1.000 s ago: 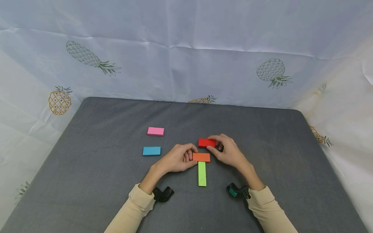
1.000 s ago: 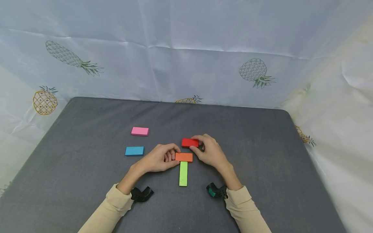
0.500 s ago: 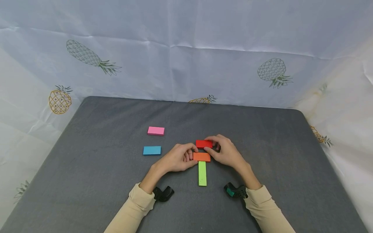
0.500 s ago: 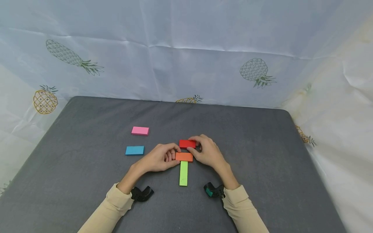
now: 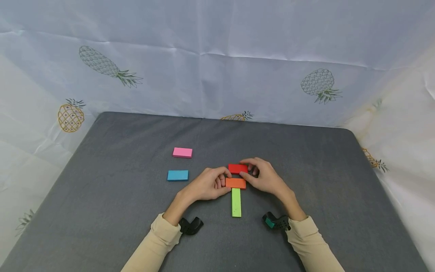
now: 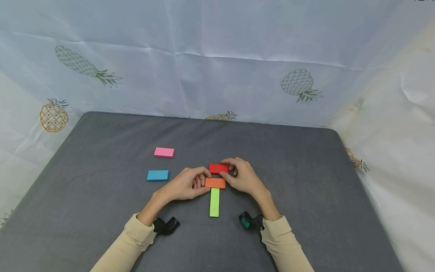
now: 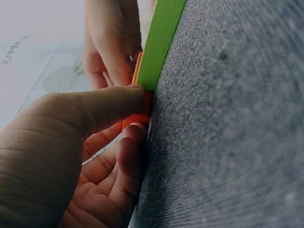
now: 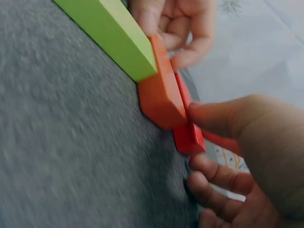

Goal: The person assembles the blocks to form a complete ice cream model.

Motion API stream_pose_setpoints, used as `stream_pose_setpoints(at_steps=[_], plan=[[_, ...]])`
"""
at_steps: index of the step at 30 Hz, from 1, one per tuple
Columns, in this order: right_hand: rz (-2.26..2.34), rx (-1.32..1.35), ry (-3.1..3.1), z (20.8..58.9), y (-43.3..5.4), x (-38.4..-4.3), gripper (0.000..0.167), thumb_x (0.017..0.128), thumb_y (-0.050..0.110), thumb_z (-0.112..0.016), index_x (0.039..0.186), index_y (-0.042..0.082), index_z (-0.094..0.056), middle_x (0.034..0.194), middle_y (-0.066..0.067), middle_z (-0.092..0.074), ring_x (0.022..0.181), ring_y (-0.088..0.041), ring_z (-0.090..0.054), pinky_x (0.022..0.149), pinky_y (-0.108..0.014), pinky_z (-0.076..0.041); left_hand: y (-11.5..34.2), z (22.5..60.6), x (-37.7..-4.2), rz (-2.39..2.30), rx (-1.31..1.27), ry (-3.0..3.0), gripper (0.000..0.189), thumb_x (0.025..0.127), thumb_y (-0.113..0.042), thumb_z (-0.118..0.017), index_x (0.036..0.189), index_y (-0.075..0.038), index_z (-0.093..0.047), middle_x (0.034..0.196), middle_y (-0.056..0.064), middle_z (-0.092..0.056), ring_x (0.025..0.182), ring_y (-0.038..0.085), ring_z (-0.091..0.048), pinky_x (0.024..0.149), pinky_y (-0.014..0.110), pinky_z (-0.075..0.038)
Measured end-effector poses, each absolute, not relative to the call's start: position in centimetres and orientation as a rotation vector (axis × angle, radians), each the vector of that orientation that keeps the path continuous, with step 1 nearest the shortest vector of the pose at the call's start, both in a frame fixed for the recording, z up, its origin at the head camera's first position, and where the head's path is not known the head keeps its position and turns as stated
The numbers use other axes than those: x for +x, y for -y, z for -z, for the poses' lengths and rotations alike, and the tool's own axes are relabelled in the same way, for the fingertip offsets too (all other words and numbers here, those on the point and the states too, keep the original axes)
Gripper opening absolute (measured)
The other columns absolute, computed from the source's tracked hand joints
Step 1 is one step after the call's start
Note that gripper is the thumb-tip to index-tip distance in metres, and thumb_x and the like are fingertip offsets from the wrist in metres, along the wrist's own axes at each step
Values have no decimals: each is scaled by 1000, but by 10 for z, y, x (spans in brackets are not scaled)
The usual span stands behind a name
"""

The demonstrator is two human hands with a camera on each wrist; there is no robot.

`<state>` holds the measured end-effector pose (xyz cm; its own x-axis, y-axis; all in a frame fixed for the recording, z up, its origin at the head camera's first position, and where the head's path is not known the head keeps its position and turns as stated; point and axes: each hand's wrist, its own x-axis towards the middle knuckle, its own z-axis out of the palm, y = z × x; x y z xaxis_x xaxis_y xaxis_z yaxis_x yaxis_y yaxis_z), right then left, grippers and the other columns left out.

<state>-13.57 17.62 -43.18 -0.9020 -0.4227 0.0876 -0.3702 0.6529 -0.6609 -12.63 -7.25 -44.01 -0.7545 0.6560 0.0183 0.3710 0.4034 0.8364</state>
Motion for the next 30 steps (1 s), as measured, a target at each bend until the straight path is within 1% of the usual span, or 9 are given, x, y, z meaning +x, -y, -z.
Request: stream_pose_setpoints(at_steps=[7,14,25,30], plan=[[1169,-618,-2745,434,-188,-138,32,94,13,-74,124,4,-70,94,-7,-64,74,-7,-55,67,-23,-48,73,441,-127,-1285,887,-2346,28,90,-9,-76,115,-5,-63,82,3,-62,62,1,-55,63,18,-53],[1159,-626,-2729,434,-192,-139,31,93,13,-74,122,2,-71,93,-7,-64,74,-6,-54,67,-22,-48,72,441,-126,-1290,885,-2341,29,90,-9,-76,115,-5,-63,82,2,-63,62,0,-55,63,18,-53],[1163,-674,-2721,435,-193,-138,30,93,14,-75,122,6,-72,93,-6,-64,76,-7,-52,66,-22,-46,72,440,-126,-1308,916,-2339,28,91,-8,-76,115,-3,-62,82,4,-64,63,-1,-54,63,18,-53],[1164,-687,-2722,436,-195,-137,29,93,15,-75,121,7,-73,91,-5,-64,76,-7,-52,65,-22,-44,73,441,-126,-1313,946,-2351,33,91,-9,-76,118,-3,-58,84,5,-65,65,-2,-56,65,18,-54]])
